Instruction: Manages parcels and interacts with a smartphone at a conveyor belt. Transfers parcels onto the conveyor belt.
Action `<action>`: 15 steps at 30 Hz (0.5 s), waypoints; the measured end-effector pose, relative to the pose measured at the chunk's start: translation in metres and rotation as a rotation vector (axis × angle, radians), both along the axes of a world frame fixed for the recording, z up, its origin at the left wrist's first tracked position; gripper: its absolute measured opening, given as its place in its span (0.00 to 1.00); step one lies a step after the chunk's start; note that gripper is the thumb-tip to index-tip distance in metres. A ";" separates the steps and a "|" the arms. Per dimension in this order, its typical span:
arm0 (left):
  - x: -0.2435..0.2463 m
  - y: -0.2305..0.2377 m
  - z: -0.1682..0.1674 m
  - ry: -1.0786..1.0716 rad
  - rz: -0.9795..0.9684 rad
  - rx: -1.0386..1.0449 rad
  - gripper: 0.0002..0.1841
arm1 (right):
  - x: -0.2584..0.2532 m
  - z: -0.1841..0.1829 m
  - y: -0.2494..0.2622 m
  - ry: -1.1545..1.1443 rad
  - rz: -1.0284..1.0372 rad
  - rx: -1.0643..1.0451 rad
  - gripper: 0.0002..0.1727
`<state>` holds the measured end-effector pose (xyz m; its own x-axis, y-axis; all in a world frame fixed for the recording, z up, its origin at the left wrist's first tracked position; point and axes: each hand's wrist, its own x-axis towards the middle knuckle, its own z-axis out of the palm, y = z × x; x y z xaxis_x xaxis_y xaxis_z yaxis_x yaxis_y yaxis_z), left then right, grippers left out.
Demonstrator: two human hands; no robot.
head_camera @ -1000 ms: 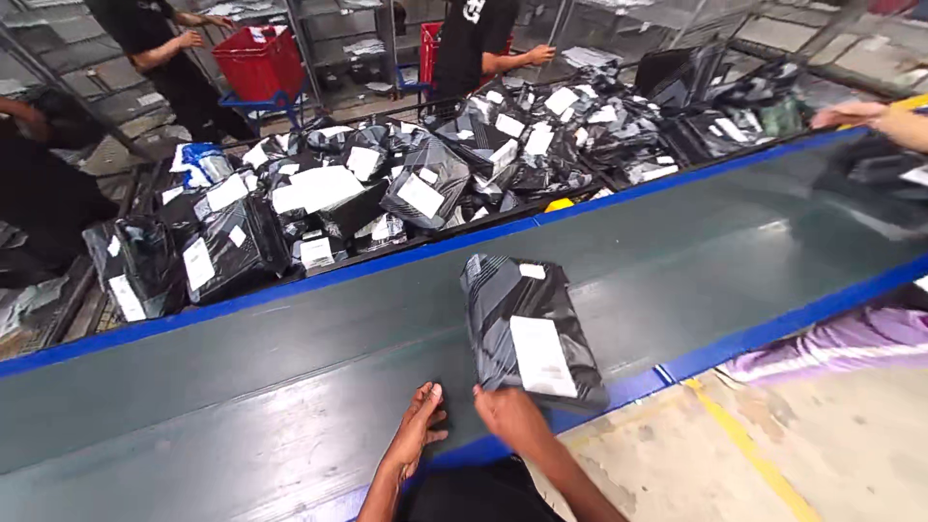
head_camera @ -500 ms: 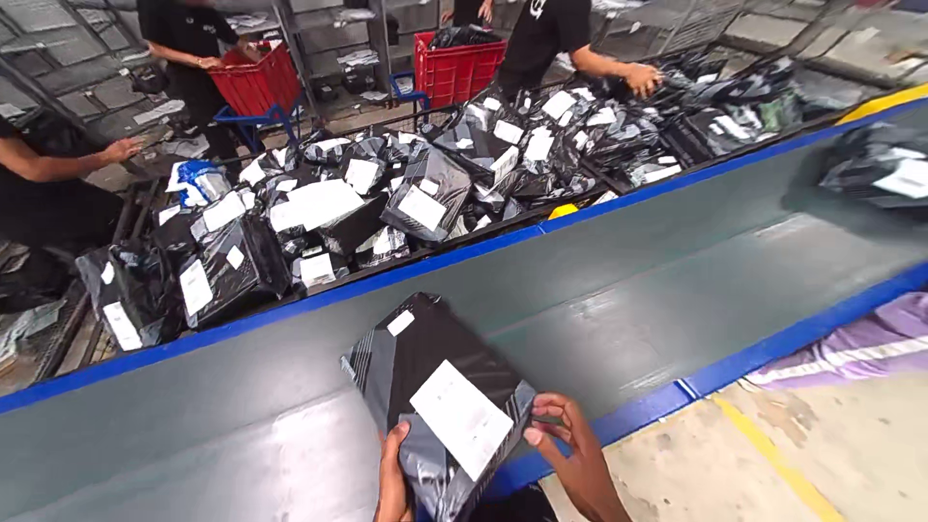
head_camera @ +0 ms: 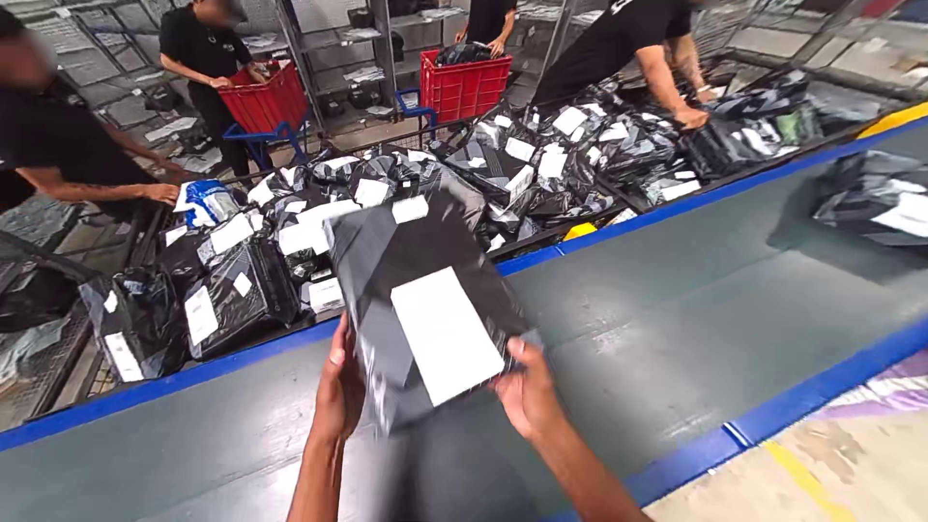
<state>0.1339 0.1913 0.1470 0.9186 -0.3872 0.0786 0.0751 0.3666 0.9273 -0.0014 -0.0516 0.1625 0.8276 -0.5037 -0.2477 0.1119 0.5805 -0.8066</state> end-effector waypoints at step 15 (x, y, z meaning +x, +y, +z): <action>-0.123 0.018 -0.085 0.234 0.084 0.162 0.32 | 0.293 -0.009 0.009 0.339 0.557 -0.514 0.54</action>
